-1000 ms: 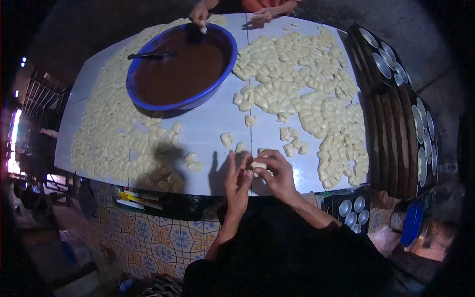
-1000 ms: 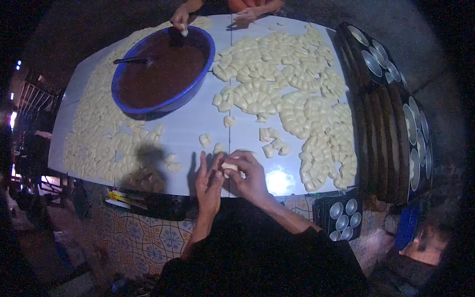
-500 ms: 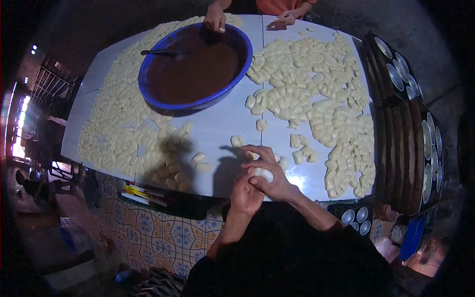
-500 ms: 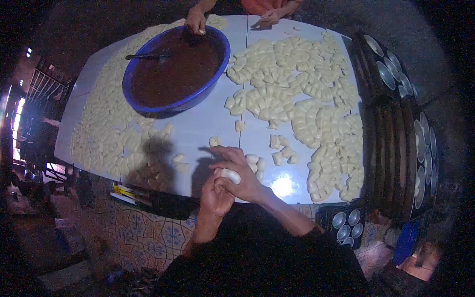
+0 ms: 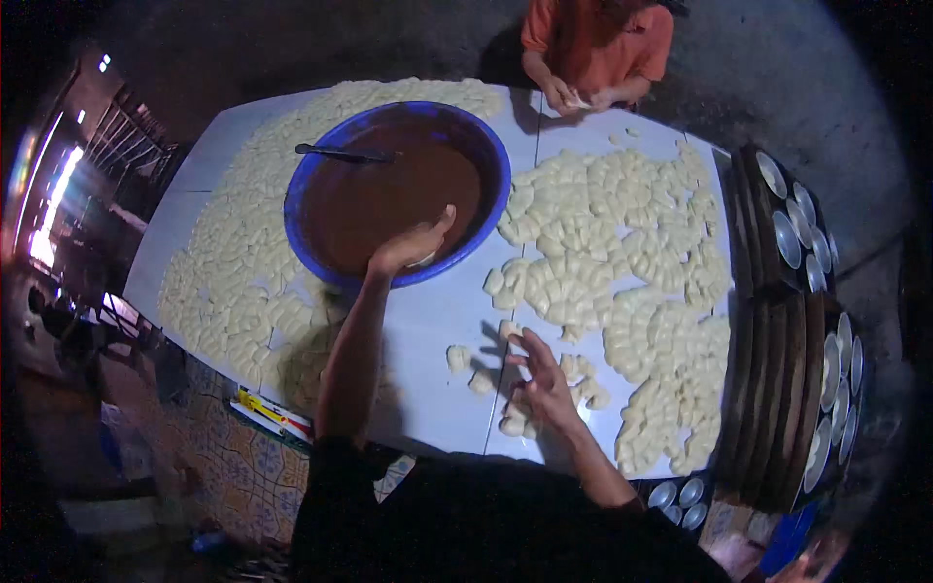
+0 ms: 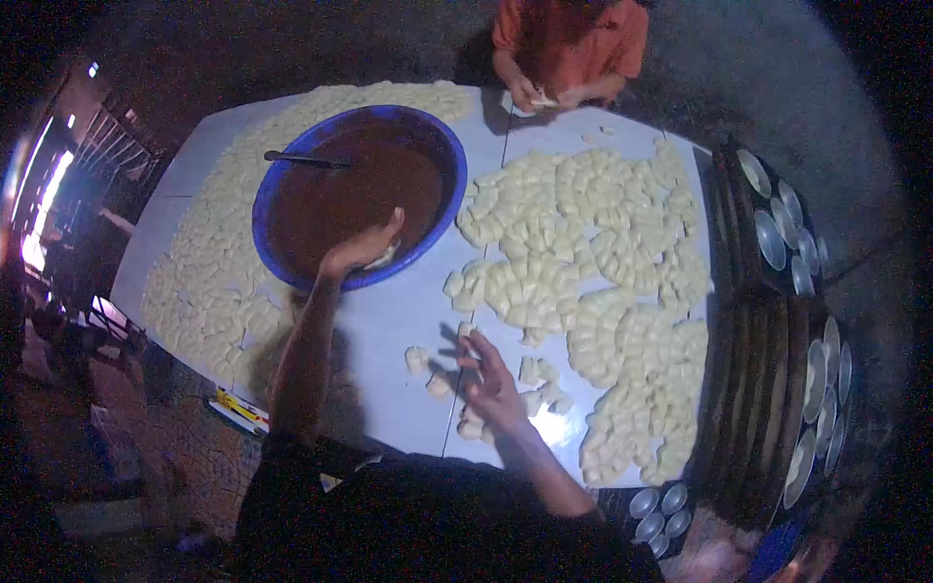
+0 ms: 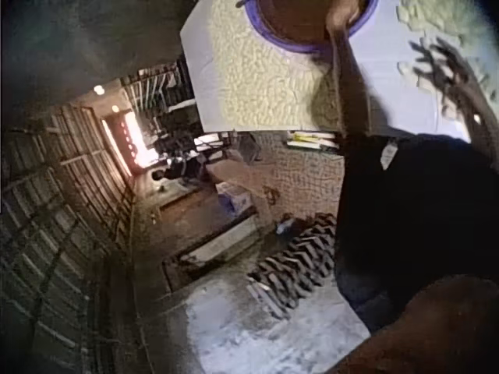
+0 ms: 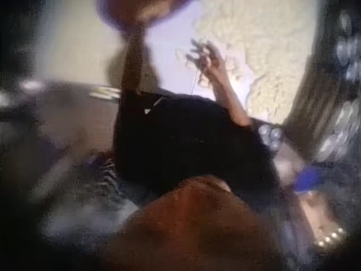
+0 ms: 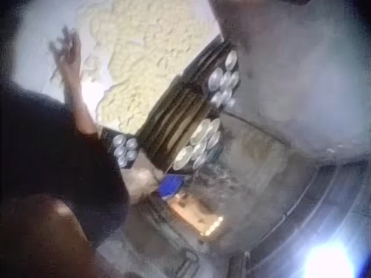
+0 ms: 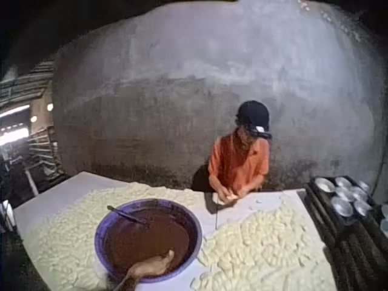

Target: The person shapes dough pieces by hand on a table, rolls them into dough balls, and places the dough balls into metal baking pans on trays.

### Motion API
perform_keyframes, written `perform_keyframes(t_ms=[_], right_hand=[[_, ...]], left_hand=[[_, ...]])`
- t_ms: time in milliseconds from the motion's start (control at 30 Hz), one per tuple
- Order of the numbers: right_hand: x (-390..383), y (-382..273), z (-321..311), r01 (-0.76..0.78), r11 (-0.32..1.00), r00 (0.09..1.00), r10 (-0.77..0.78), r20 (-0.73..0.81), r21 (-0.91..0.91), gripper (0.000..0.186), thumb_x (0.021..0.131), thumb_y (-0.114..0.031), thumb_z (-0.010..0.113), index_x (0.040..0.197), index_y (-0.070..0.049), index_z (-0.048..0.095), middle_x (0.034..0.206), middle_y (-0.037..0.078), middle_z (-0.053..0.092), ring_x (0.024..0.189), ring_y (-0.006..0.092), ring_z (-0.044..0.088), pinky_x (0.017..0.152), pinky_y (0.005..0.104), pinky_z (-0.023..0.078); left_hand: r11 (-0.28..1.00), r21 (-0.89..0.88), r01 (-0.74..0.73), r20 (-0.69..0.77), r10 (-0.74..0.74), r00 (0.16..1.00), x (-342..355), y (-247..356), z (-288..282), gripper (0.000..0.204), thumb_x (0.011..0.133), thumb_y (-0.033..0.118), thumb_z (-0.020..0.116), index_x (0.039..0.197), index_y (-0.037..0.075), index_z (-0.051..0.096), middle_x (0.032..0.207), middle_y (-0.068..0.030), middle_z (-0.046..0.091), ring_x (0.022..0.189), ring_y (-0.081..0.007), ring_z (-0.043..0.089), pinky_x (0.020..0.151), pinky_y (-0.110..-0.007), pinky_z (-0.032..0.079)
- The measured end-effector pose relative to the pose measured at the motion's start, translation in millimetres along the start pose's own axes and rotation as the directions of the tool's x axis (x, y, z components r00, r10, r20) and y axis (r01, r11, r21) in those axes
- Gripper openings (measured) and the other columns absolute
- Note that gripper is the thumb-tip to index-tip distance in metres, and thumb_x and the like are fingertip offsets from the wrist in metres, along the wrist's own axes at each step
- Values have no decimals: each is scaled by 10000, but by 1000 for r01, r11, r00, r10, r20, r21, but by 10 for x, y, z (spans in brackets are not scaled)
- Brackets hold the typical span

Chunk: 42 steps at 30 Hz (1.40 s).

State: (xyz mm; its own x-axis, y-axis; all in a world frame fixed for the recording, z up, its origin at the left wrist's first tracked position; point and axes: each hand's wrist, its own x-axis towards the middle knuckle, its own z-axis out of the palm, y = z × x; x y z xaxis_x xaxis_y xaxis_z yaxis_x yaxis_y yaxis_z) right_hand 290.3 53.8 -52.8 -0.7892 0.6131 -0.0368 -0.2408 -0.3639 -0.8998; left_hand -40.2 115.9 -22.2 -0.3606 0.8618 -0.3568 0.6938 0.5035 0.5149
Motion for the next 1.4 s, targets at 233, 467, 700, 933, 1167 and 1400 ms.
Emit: perform_keyframes(t_ms=[233,467,700,933,1167,1400], right_hand=[[92,164,-94,-3,985,999,9,-33,170,722,893,-196,609,1457,-58,180,1417,94,338,1132,155,453,819,253,492],[235,1,88,-151,914,955,233,-181,377,309,917,-102,566,1194,31,528,1069,97,603,859,144,595,746,251,503],[-105,-77,190,269,394,919,-377,112,-879,415,787,0,582,1200,-40,580,1081,116,540,911,218,488,763,324,424],[-192,-131,119,310,737,898,-434,-70,-601,87,804,-25,657,881,16,655,1056,138,571,898,202,600,744,307,497],[-472,-243,251,97,691,989,-151,-12,-716,105,837,-34,623,904,30,671,893,106,626,795,172,615,721,292,500],[-345,-127,123,-306,823,912,398,102,-479,504,901,-104,563,1369,-76,379,1096,71,533,844,136,581,678,251,474]], left_hand=[[831,-553,-63,-266,-105,958,-488,245,72,833,892,694,215,826,-7,660,855,-207,639,904,-313,607,850,-412,440],[-2,-1000,24,24,-101,995,-1651,720,1009,557,949,462,406,1133,-41,561,1076,-166,605,924,-218,611,841,-361,480],[666,-703,-249,-265,81,961,-2163,751,1246,523,805,-91,581,1306,-69,432,1144,-133,600,967,-158,596,838,-243,477],[527,-784,-328,-300,141,943,-2272,577,1554,182,827,51,669,943,-85,637,870,-118,609,793,-139,632,657,-249,516],[332,-933,-142,-195,-132,972,-2431,567,1757,192,819,132,715,813,-47,646,760,-38,627,747,-84,589,627,-224,489],[298,-877,-377,-402,-24,915,-2570,404,1843,506,762,-82,667,1196,20,429,858,-51,614,842,-101,605,755,-262,514]])
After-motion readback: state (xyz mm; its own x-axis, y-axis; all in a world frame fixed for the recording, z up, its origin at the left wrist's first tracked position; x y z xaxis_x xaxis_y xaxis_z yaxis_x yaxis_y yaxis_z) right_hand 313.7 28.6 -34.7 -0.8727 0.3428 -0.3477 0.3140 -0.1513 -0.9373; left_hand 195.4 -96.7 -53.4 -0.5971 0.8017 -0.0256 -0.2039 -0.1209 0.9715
